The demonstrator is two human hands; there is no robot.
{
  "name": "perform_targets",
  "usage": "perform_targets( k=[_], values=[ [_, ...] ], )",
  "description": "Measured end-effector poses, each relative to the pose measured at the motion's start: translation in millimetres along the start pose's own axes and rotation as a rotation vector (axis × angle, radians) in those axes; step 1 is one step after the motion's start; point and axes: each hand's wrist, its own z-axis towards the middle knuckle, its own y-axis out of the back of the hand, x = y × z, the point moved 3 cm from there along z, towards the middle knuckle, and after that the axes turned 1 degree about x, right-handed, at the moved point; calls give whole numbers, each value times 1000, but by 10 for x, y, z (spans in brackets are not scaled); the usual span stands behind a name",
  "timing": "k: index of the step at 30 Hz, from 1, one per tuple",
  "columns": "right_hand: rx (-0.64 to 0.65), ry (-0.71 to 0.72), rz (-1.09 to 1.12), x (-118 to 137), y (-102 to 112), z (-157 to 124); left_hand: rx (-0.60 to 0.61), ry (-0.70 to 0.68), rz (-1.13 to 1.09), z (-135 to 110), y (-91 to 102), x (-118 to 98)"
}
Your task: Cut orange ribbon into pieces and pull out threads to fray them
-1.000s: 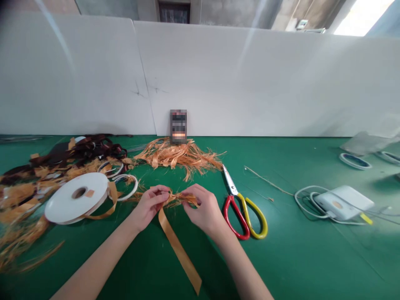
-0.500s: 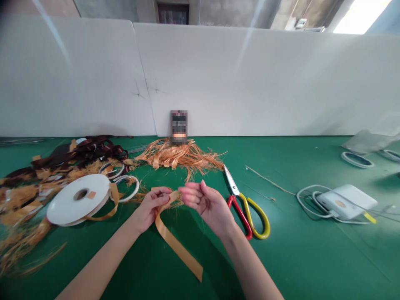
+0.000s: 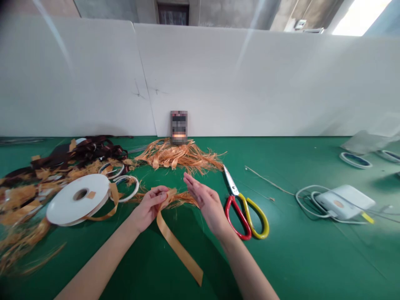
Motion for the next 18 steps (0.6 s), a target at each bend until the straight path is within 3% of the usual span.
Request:
perform_targets(
  k=[3, 5, 7, 12, 18],
  values=[
    [-64, -128, 382, 37, 63, 15, -24, -15, -27, 12, 34, -12],
    [-60, -170, 440, 43, 64, 9, -14, -23, -45, 17, 35, -11],
    [-27, -154, 363, 32, 24, -6, 5, -24, -61, 14, 19, -4],
    [-14, -89, -89, -71, -72, -31, 26, 2, -95, -5, -13, -5],
    [265, -287, -183, -61, -82, -84, -19, -36, -211, 8, 10, -56]
  ],
)
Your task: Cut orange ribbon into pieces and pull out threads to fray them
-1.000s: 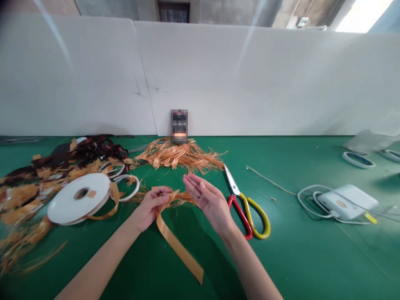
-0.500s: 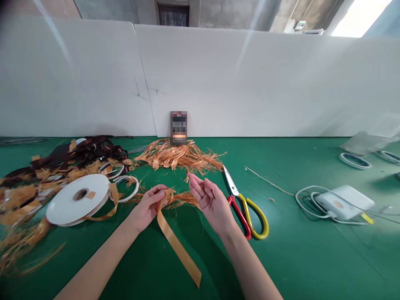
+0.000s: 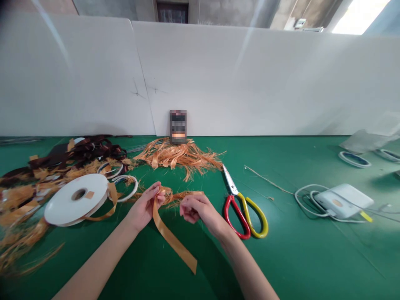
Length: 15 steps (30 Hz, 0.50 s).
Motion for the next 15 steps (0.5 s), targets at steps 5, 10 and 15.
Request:
perform_targets(
  k=[5, 10, 15],
  values=[
    [102, -7, -191, -33, 1, -21, 26, 28, -4, -3, 20, 51],
    [-287, 95, -355, -99, 121, 69, 51, 49, -5, 2, 57, 68],
    [-167, 259, 310, 50, 136, 52, 61, 68, 46, -5, 42, 70]
  ],
)
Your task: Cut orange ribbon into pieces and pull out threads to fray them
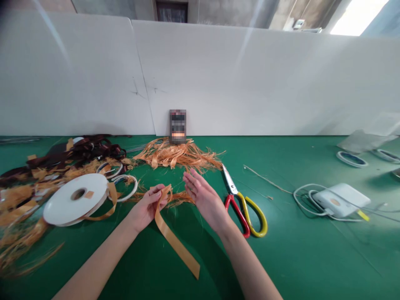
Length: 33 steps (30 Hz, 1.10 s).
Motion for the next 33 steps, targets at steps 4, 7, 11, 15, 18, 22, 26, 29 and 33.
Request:
perform_targets(
  k=[4, 7, 11, 15, 18, 22, 26, 29, 33],
  values=[
    [53, -30, 171, 93, 17, -27, 19, 35, 49, -8, -54, 14],
    [106, -116, 135, 70, 9, -48, 7, 19, 42, -3, -61, 10],
    [245, -309, -117, -38, -58, -81, -37, -39, -18, 20, -13, -19],
    [417, -451, -170, -102, -89, -132, -57, -71, -22, 42, 10, -39],
    [348, -330, -37, -28, -70, -122, -32, -49, 45, 46, -17, -12],
    [5, -43, 123, 87, 0, -68, 6, 5, 174, 30, -60, 46],
    [-100, 125, -216, 39, 43, -22, 21, 2, 248, 13, -79, 55],
    [-162, 229, -687, -21, 70, -9, 22, -16, 248, 9, -76, 38],
    [-246, 214, -773, -21, 67, -20, 0, -46, 222, 21, -37, 20]
  ],
)
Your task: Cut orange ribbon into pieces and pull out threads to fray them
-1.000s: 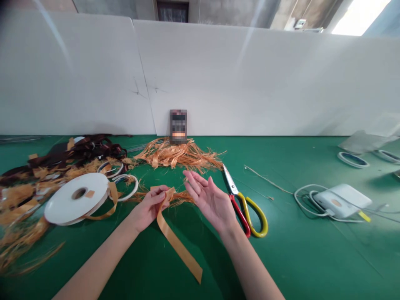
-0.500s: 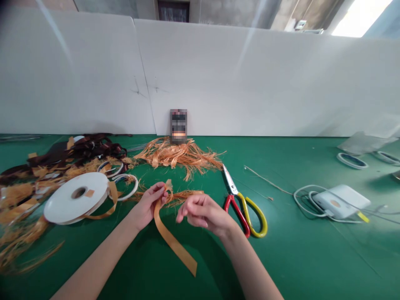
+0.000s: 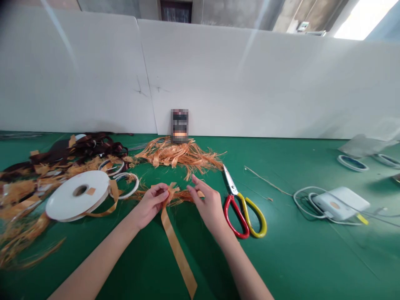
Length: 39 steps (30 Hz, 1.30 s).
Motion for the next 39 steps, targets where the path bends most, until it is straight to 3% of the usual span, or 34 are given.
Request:
perform_targets(
  k=[5, 7, 10, 15, 17, 20, 24, 29, 31, 34, 37, 39],
  values=[
    [160, -235, 702, 67, -8, 11, -10, -4, -3, 12, 24, 15],
    [232, -290, 856, 89, 0, 10, -10, -15, -21, 12, 23, 11],
    [310, -274, 747, 109, 9, -6, 1, -36, -67, 15, 31, -8],
    [394, -223, 256, 63, -80, -60, -2, -49, -167, 31, 65, -27],
    [357, -225, 118, 11, -113, -65, -3, -43, -188, 34, 66, -23],
    [185, -229, 32, -65, -90, -42, 11, -9, -190, 33, 57, 0],
    [75, -289, 153, -78, 7, 6, 12, 14, -192, 31, 68, 24],
    [156, -490, 941, 65, 49, 39, -10, 36, -165, 28, 67, 34],
    [194, -494, 1084, 105, 53, 42, -18, 47, -162, 27, 56, 34],
    [358, -488, 1025, 97, 24, 18, -35, 39, -193, 32, 54, 23],
    [544, -454, 816, 60, -14, -29, -58, 19, -257, 35, 69, -3],
    [603, -439, 655, 31, -20, -58, -81, 11, -304, 31, 81, -25]
  ],
)
